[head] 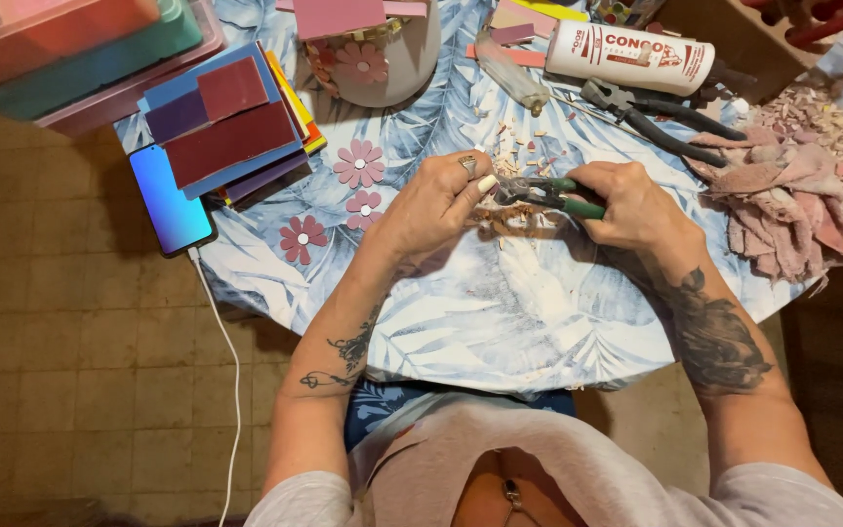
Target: Trimming small decorative pieces with pliers and arranging them with paper flowers on a table
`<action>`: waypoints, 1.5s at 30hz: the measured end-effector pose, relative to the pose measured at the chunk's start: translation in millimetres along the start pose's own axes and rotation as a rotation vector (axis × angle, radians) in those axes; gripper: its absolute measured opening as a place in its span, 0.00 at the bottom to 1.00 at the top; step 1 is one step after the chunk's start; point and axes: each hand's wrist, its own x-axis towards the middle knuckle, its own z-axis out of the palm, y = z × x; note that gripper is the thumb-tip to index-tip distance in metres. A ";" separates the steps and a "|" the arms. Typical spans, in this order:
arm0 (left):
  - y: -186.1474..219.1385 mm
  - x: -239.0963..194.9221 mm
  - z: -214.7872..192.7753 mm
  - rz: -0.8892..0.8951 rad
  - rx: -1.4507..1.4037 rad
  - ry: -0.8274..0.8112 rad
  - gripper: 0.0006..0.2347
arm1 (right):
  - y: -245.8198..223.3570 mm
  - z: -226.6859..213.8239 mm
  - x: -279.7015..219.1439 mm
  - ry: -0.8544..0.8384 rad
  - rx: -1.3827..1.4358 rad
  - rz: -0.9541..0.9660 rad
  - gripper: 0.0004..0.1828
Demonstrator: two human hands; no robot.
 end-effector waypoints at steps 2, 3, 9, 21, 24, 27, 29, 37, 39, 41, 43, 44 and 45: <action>0.9 -0.2 -0.5 -0.004 -0.003 0.001 0.07 | 23.4 6.9 -5.0 0.011 -0.046 0.011 0.08; 1.4 -0.4 -0.1 -0.007 -0.008 0.000 0.07 | 35.2 10.4 -8.4 0.024 -0.093 0.025 0.08; -2.2 -1.3 -3.1 -0.005 -0.010 -0.088 0.06 | -2.9 -7.0 1.7 -0.055 -0.042 0.009 0.12; -4.3 -2.1 -7.9 -0.060 0.138 -0.249 0.05 | -1.4 -12.8 3.4 -0.160 -0.053 0.020 0.17; 2.1 -0.8 -9.9 -0.044 0.216 -0.273 0.05 | -5.5 -13.7 3.5 -0.173 -0.057 0.030 0.16; 4.2 0.0 -9.8 -0.045 0.265 -0.280 0.05 | -6.8 -14.1 3.8 -0.179 -0.075 0.031 0.16; 5.2 0.0 -9.9 -0.049 0.276 -0.284 0.05 | -5.5 -13.5 4.4 -0.184 -0.082 0.037 0.15; 1.2 -0.4 -9.7 -0.068 0.258 -0.295 0.06 | -4.7 -13.7 2.9 -0.209 -0.081 0.066 0.13; 1.3 -0.8 -9.5 -0.079 0.257 -0.297 0.06 | -2.5 -12.6 2.3 -0.208 -0.077 0.065 0.13; 2.3 -0.4 -9.4 -0.090 0.246 -0.306 0.06 | -1.4 -12.4 2.9 -0.207 -0.069 0.064 0.12; 1.8 -0.4 -8.8 -0.101 0.235 -0.314 0.07 | 0.1 -11.6 3.1 -0.206 -0.062 0.062 0.11; 0.9 -0.6 -8.3 -0.100 0.232 -0.318 0.07 | 1.0 -10.8 2.9 -0.207 -0.062 0.060 0.10; -0.1 -0.8 -8.0 -0.099 0.229 -0.321 0.07 | 1.8 -10.1 3.2 -0.208 -0.062 0.057 0.10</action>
